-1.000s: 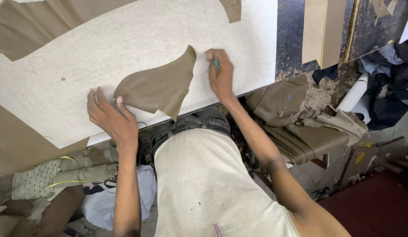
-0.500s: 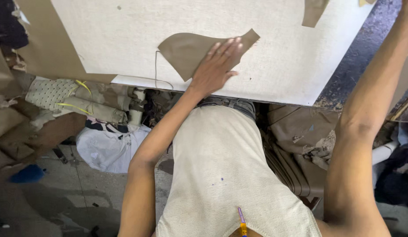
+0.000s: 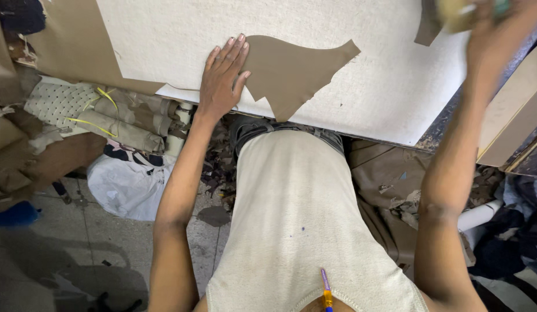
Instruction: The person places a cardboard template on a large sheet of brown material, traces its outline with a pencil, and cuts along the traced line using a utility knife. The person repeats this process with different templates to cut multiple pieces from the material.
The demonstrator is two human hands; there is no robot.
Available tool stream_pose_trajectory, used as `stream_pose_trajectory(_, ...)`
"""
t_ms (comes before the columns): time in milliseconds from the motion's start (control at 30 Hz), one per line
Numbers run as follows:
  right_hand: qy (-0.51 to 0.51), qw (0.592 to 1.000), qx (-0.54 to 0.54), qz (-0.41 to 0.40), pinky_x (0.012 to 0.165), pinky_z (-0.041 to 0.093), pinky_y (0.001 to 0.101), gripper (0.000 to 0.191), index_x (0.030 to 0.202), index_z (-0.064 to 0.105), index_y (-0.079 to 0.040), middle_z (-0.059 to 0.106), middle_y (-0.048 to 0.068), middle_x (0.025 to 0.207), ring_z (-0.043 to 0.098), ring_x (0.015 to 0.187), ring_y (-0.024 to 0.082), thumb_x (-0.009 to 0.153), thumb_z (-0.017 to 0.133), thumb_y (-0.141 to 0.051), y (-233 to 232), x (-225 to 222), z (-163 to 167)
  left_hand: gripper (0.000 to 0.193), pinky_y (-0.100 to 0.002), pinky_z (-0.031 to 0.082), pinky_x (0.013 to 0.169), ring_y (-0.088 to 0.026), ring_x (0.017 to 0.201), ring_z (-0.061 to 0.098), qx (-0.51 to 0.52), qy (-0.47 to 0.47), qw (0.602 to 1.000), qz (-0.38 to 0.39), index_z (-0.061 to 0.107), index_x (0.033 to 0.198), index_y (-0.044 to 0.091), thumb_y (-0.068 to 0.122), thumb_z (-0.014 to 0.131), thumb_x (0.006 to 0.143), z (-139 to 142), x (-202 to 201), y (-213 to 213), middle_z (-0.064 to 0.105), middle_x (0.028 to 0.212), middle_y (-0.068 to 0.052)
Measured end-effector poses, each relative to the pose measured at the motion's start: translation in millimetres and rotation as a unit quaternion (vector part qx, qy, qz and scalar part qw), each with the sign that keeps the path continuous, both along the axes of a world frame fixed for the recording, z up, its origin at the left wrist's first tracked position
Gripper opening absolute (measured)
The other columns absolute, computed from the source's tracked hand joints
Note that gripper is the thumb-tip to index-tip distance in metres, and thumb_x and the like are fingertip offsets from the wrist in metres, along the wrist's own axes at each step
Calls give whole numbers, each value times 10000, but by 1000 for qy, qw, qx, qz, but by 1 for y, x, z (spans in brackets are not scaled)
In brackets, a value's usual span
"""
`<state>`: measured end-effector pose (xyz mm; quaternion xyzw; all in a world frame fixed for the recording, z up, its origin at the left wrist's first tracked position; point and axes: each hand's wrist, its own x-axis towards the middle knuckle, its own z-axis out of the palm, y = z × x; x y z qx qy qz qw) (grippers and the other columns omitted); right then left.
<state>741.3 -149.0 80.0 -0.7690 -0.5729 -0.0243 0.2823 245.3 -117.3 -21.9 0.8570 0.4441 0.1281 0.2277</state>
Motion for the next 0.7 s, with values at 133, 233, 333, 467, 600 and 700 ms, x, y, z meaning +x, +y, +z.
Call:
stream_pose_trajectory(133,276,925,-243,92,684,602,357,192,1138,713,-100,755,54,993,733,825,177,963,770,-156,-2,-144,-50,662,-468,193,1313,-212,1579,316,-31,-92,995,-5,297,1632,67,235,629,1084,-2,-4,4,386,1683,-51)
stream_pose_trajectory(233,139,951,-167,220,655,511,419,240,1087,728,-19,736,141,939,661,786,251,905,829,-138,-3,-199,-63,731,-497,183,1325,-215,1597,301,-51,-171,984,-10,215,1637,13,209,654,1086,-5,-6,5,321,1708,-65)
stream_pose_trajectory(333,304,936,-86,154,644,565,295,137,1113,680,-38,593,117,1144,647,852,159,990,692,-96,-11,-211,-52,661,-493,204,1325,-246,1606,269,-19,-154,987,-33,321,1628,50,183,683,1091,-10,-9,4,286,1725,-84)
stream_pose_trajectory(467,215,975,-45,34,707,490,322,72,1062,728,4,631,108,973,596,826,196,997,758,-3,-45,-207,-44,549,-470,267,1282,-264,1578,292,10,-102,994,-40,530,1560,114,168,728,1051,-13,-14,3,386,1686,-48)
stream_pose_trajectory(600,296,954,-48,-25,708,505,291,224,1074,755,-2,658,86,927,616,804,159,862,830,4,-86,-220,-72,529,-474,305,1255,-257,1570,317,6,-127,991,-39,565,1519,89,177,754,1034,-13,-16,7,454,1651,-47)
stream_pose_trajectory(700,316,948,22,-19,810,531,300,175,1042,739,-5,674,82,977,659,915,165,894,813,50,-96,-226,-94,525,-456,320,1218,-250,1553,344,4,-138,990,-34,582,1505,93,184,776,1026,-12,-15,9,497,1627,-47)
